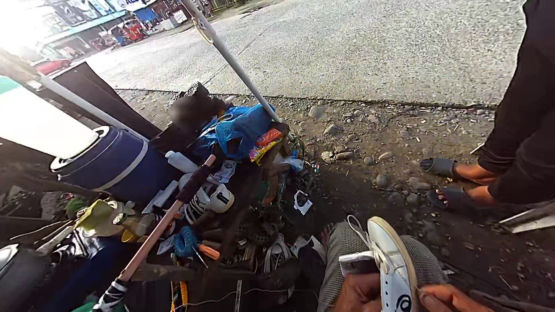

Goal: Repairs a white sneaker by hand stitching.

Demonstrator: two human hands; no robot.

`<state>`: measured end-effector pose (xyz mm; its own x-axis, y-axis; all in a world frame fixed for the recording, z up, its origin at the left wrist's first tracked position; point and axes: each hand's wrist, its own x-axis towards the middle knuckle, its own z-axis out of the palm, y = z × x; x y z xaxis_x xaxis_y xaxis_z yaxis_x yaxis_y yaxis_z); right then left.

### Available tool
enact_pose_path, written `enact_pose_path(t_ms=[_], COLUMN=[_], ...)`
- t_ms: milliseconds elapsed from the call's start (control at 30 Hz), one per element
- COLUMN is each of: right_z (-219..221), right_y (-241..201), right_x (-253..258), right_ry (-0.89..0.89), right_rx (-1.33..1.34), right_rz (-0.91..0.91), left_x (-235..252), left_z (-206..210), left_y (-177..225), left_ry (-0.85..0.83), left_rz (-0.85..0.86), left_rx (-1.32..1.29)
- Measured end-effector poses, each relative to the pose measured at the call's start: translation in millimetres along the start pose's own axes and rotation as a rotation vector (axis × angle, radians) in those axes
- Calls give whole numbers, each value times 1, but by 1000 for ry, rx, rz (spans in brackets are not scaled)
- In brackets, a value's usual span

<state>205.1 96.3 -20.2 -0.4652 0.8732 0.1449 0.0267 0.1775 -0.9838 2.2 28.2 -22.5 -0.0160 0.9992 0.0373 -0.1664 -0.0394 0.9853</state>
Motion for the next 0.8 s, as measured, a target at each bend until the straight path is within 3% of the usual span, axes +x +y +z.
enact_pose_path(t_ms=[200,300,433,533,600,800], right_z=[2,-2,-21,-48,-65,-31], right_y=[-3,-8,-12,-8,-12,-5], right_x=[8,7,7,-7,-16,-36], right_ry=[-26,-67,-133,-33,-21,-51], right_rx=[-51,-123,-326,-472,-492,-140], right_rz=[25,54,112,126,122,19], left_x=[3,2,0,-6,-3,9], left_z=[3,2,-25,-26,-16,10], left_y=[-6,-7,9,21,29,33], left_ry=[52,1,-167,-106,-74,148], left_rz=[-6,-12,-328,-480,-492,-515], left_rx=[-35,-65,-170,-357,-295,-117])
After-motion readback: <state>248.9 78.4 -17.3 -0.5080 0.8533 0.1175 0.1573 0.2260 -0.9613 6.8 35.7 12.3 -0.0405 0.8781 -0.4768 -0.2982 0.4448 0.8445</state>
